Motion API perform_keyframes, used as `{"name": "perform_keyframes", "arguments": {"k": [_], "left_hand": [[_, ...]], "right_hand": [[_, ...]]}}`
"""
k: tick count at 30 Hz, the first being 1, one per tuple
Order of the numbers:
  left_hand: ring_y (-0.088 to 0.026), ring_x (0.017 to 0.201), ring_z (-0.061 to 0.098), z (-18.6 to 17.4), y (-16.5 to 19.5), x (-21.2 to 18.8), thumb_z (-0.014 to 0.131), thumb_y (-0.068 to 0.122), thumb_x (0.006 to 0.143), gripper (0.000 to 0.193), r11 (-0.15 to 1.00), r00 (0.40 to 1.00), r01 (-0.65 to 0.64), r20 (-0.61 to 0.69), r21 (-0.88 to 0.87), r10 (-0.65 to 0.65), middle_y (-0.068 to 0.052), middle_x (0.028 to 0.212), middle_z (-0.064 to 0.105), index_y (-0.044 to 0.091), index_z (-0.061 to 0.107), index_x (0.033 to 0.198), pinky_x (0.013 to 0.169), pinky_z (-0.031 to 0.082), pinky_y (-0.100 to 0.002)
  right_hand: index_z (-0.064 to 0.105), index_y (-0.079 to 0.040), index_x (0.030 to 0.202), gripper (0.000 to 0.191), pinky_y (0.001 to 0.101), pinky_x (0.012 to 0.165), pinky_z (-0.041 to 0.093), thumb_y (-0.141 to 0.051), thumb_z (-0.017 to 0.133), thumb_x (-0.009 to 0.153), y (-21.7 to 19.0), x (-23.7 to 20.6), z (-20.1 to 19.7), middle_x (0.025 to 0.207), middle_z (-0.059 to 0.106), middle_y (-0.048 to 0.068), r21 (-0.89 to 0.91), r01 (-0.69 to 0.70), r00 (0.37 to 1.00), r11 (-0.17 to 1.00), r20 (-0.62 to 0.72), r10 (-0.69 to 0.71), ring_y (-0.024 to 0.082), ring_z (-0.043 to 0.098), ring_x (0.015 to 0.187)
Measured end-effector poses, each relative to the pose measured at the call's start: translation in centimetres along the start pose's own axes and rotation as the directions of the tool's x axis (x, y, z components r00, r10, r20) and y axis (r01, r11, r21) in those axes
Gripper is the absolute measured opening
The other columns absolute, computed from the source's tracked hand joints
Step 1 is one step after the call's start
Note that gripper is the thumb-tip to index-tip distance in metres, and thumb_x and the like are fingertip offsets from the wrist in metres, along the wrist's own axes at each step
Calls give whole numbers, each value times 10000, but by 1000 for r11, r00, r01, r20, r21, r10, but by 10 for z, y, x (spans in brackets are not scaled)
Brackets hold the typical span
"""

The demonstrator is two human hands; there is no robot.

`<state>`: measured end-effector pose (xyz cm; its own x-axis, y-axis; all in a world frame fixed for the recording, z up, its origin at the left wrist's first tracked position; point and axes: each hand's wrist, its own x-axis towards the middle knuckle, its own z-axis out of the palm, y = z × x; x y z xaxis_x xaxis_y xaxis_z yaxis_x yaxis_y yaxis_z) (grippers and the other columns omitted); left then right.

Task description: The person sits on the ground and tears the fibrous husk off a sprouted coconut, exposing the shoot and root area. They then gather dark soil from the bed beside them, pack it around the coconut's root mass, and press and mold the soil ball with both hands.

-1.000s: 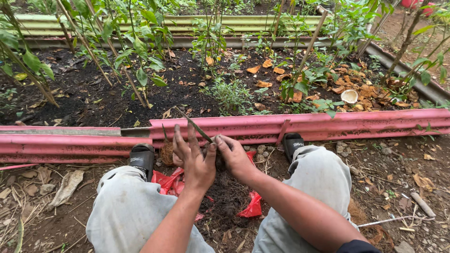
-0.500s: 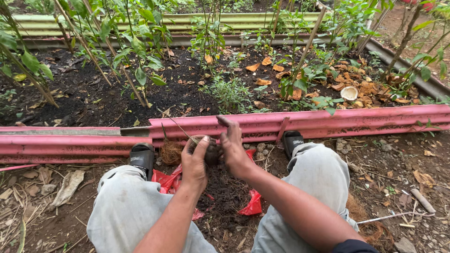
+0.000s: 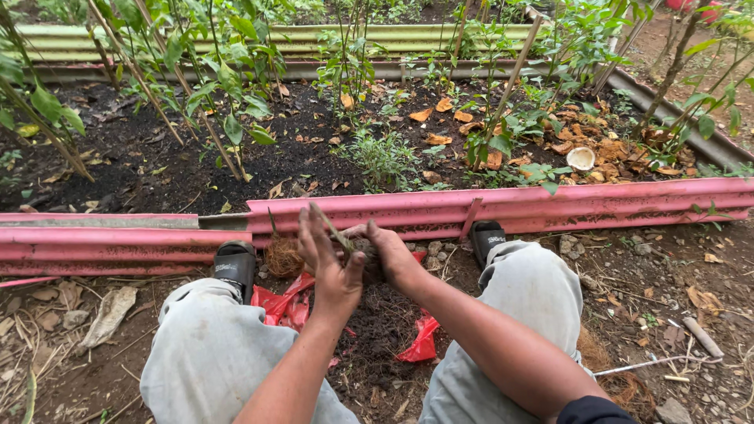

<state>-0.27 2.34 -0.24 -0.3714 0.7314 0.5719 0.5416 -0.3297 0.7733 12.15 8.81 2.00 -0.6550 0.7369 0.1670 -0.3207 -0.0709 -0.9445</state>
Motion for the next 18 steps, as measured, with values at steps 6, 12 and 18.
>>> {"name": "perform_keyframes", "arguments": {"k": [6,12,18], "left_hand": [[-434,1592,216,-2,-3,-4,424,786,977,1037,997,997,-67,-40,-33,65,-280,1703,198,104,153,1710,1264,226,-564],[-120,1182,634,14,-2,2,606,634,929,901,694,970,241,186,-678,-156,-42,1306,627,58,345,1571,1013,536,-298],[-125,834,649,6,-13,15,796,242,928,369,602,898,357,86,-714,-431,-39,976,667,26,612,1164,758,571,-279]], "right_hand": [[656,24,1068,406,288,780,484,-375,592,1106,6,-14,8,893,623,10,-442,211,965,872,-49,-258,80,536,886],[237,-116,1604,797,404,967,527,-674,268,1036,-8,-16,28,1340,413,140,-501,176,941,847,-167,-295,236,529,1197],[209,-191,1648,872,545,1121,462,-720,166,957,-15,-16,19,1566,325,187,-474,44,993,880,-77,-91,337,372,1453]]}}
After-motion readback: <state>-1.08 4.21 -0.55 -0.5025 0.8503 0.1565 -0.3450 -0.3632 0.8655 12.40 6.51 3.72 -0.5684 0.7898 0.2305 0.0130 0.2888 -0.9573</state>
